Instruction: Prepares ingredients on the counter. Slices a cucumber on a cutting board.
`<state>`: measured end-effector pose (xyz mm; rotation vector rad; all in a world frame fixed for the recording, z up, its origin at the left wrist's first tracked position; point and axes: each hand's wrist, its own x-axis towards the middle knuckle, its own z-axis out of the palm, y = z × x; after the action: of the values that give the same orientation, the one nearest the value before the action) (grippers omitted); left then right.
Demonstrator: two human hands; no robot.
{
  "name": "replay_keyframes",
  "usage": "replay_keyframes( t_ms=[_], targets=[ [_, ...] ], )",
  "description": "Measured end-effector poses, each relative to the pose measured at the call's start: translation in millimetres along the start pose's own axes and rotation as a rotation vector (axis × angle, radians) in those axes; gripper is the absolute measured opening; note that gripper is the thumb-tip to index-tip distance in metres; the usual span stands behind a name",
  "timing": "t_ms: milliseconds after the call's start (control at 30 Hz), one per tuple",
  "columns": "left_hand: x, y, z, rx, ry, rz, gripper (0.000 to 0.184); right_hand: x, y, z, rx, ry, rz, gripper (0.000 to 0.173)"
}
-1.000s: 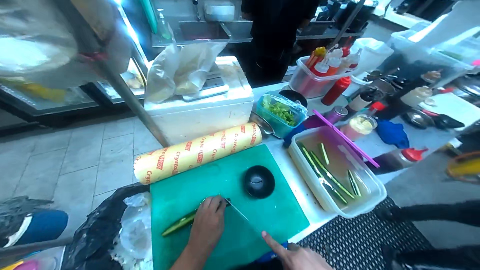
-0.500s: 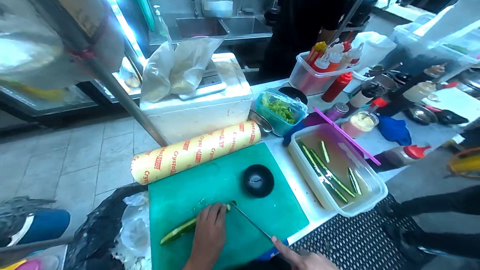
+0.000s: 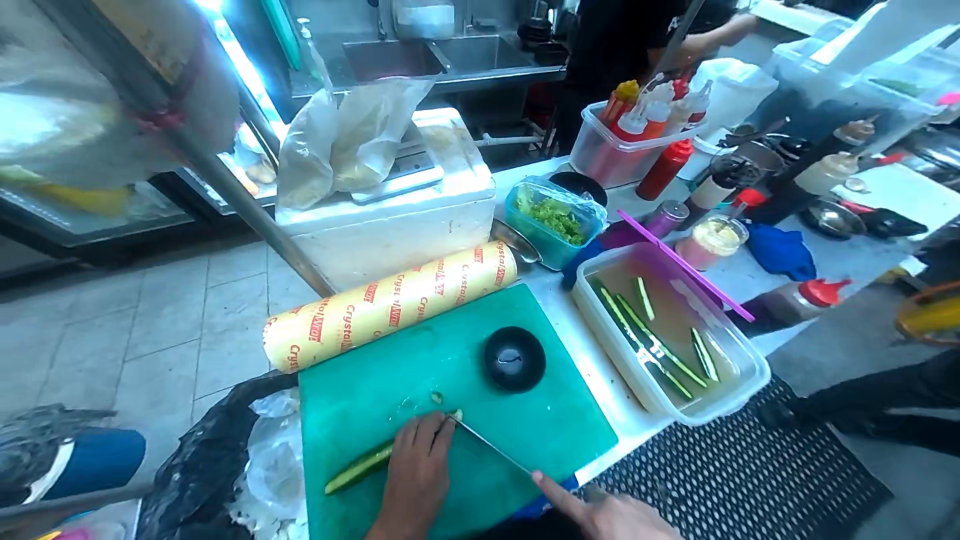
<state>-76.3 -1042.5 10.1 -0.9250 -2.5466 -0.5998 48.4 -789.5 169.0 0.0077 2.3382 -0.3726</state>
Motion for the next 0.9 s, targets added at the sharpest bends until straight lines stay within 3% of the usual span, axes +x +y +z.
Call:
replay_keyframes(
  t_ms=[100, 233, 567, 900],
  targets=[
    [4.3, -14.5, -1.8, -0.009, 0.006, 0.064, 0.026, -6.9, 12.4, 8.3, 0.053, -0.015, -0.034, 0.065],
    [-0.1, -11.2, -2.7, -0.084, -0.007, 0.002, 0.026, -9.6, 16.3, 4.0, 0.120, -0.011, -0.073, 0.060],
    [-11.5, -0.6, 3.4, -0.077, 0.057, -0.003, 0.023, 3.4, 3.0, -22.1, 0.059, -0.092, -0.107, 0.066],
    [-11.7, -13.9, -6.6, -0.068, 0.021, 0.042, 0.020, -5.1, 22.3, 4.6, 0.125, -0.096, -0.088, 0.062]
  ],
)
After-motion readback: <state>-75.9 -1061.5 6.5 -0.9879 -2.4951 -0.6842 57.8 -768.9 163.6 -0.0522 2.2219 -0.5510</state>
